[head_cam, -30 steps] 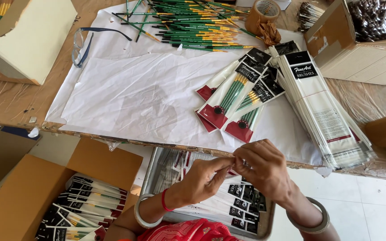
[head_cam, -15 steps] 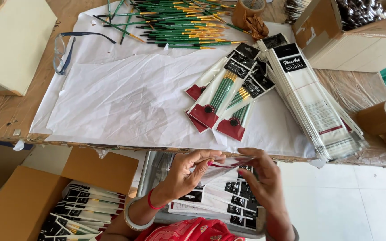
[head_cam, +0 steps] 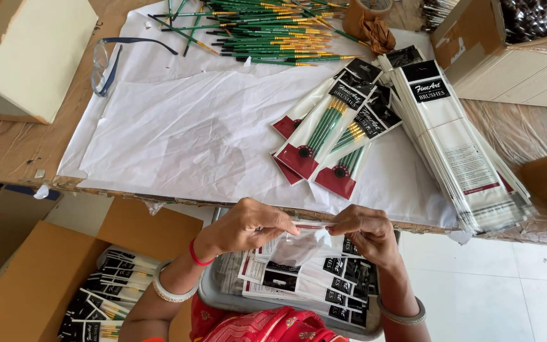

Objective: The person packages paintbrushes by sliding them into individual plastic sleeves, then sealing the sleeves and placing the finished items into a box.

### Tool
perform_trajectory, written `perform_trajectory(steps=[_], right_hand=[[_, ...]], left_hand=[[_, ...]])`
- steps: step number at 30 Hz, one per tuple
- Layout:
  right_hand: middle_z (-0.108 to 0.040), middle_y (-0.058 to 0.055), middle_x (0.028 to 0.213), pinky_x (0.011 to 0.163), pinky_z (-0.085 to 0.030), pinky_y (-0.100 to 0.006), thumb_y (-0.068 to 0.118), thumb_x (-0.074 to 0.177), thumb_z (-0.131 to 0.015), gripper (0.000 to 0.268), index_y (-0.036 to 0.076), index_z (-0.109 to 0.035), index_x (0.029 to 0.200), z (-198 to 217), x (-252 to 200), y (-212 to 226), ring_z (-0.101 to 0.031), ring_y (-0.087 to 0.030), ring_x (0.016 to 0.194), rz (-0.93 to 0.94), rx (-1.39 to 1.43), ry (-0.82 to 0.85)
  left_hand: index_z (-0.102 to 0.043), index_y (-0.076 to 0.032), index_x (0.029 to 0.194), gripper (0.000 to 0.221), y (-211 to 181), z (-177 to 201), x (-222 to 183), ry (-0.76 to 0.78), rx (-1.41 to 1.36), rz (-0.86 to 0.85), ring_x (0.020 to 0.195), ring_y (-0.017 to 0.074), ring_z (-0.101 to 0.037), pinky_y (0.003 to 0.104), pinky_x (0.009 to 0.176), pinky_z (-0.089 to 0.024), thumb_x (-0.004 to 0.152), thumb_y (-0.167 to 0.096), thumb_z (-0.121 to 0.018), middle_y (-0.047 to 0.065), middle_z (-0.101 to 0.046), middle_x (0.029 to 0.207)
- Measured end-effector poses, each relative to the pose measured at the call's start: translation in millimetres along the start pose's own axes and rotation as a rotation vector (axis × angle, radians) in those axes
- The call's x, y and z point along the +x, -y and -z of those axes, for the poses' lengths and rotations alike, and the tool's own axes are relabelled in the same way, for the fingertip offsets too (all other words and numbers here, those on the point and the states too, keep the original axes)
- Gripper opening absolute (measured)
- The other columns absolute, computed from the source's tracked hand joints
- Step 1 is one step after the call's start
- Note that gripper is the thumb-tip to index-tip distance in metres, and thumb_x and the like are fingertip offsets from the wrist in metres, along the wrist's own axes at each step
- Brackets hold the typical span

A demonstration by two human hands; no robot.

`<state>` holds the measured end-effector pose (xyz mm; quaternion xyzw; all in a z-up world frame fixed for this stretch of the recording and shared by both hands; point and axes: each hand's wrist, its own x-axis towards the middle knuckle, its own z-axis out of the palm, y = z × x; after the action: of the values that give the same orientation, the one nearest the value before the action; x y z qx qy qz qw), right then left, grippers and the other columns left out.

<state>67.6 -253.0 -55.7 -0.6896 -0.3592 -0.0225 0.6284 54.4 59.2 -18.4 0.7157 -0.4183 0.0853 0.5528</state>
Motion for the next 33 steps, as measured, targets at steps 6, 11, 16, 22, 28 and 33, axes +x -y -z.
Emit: perform_trajectory(steps=[6,11,16,22,28,33], right_hand=[[-0.076,-0.011,0.095,0.064,-0.059,-0.026,-0.01,0.071,-0.067,0.031,0.004,-0.08,0.096,-10,18,25,-0.074,-0.015,0.078,-0.04,-0.215,0.091],[-0.08,-0.014,0.101,0.065,-0.055,-0.027,-0.012,0.082,-0.066,0.023,0.002,-0.08,0.092,-13,-29,-21,-0.071,-0.015,0.077,-0.205,-0.262,-0.168],[-0.075,-0.013,0.109,0.085,-0.056,-0.033,-0.01,0.077,-0.067,0.033,0.005,-0.069,0.107,-57,-18,6,-0.07,-0.018,0.095,-0.358,0.209,-0.219],[-0.077,-0.015,0.109,0.087,-0.062,-0.037,0.009,0.089,-0.069,0.025,0.002,-0.072,0.113,-30,-16,79,-0.077,-0.023,0.1,-0.236,-0.083,-0.002],[-0.065,-0.02,0.127,0.124,-0.038,-0.055,0.008,0.097,-0.065,0.02,0.004,-0.069,0.116,43,46,118,-0.057,-0.032,0.136,0.156,-0.751,-0.192],[-0.074,-0.016,0.126,0.096,-0.05,-0.04,-0.006,0.095,-0.068,0.019,0.006,-0.079,0.105,20,51,88,-0.068,-0.026,0.117,-0.117,-0.956,0.018]], left_hand=[[-0.074,-0.005,0.103,0.028,10,4,6,0.071,-0.05,0.088,0.074,0.0194,-0.076,0.03,0.068,-0.061,0.08,0.011,-0.07,0.011,-0.078,0.093],[-0.071,-0.003,0.103,0.015,17,-8,2,-0.002,0.105,0.141,0.082,0.0211,-0.074,0.032,0.07,-0.06,0.09,-0.004,-0.08,0.009,-0.076,0.097],[-0.072,-0.006,0.105,0.017,-5,0,-6,-0.025,-0.024,0.242,0.085,0.0196,-0.075,0.031,0.073,-0.059,0.09,-0.007,-0.08,0.006,-0.077,0.101],[-0.073,-0.007,0.105,0.014,-31,12,-15,-0.047,-0.179,0.092,0.097,0.0202,-0.074,0.032,0.084,-0.06,0.092,-0.001,-0.076,0.01,-0.074,0.114],[-0.072,-0.005,0.104,0.013,6,13,-28,-0.23,-0.211,0.156,0.108,0.0207,-0.074,0.032,0.095,-0.063,0.092,-0.001,-0.073,0.011,-0.074,0.117],[-0.072,-0.001,0.103,0.007,39,9,-32,-0.35,-0.031,0.251,0.105,0.0175,-0.073,0.029,0.096,-0.058,0.096,-0.002,-0.074,0.011,-0.076,0.115]])
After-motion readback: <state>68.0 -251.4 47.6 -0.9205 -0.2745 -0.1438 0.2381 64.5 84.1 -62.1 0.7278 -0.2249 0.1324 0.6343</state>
